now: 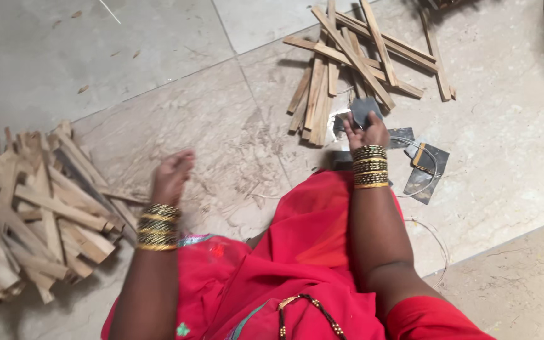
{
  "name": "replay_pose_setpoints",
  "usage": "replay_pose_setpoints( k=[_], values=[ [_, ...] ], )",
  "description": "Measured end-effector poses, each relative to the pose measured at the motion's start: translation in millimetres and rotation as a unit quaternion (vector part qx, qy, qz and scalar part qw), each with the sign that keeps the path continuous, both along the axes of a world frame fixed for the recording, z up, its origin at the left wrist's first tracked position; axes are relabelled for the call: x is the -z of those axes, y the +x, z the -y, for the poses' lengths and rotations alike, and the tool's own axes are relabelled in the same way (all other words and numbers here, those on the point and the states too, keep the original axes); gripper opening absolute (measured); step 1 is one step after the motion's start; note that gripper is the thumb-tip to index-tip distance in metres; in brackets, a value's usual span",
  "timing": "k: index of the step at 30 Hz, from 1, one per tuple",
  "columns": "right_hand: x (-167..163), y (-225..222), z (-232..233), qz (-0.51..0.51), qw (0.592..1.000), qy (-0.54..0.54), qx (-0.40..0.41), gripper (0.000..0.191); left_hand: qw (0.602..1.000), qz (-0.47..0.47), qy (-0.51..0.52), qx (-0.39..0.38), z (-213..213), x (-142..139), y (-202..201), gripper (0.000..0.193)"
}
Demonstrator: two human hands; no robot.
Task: The person sits on the floor and smooths thin wooden sticks one at a time, rubbing each stick against a small dark abrasive pad and placing finished sticks into a pile. They repeatedly pick up new sticks from a heap and work them by hand.
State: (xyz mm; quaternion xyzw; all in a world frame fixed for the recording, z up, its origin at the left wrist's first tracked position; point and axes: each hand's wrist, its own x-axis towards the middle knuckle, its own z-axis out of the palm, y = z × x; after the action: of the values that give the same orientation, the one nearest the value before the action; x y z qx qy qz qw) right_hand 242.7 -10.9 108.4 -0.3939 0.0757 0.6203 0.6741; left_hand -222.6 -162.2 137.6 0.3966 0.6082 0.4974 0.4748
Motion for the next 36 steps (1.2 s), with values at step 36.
replay_pose_setpoints(
  k=[36],
  values=[
    [31,-11,-32,-0.003,0.998,0.06,-0.002,0.043,0.957,-0.077,-0.28,0.018,-100,84,196,0.032]
  ],
)
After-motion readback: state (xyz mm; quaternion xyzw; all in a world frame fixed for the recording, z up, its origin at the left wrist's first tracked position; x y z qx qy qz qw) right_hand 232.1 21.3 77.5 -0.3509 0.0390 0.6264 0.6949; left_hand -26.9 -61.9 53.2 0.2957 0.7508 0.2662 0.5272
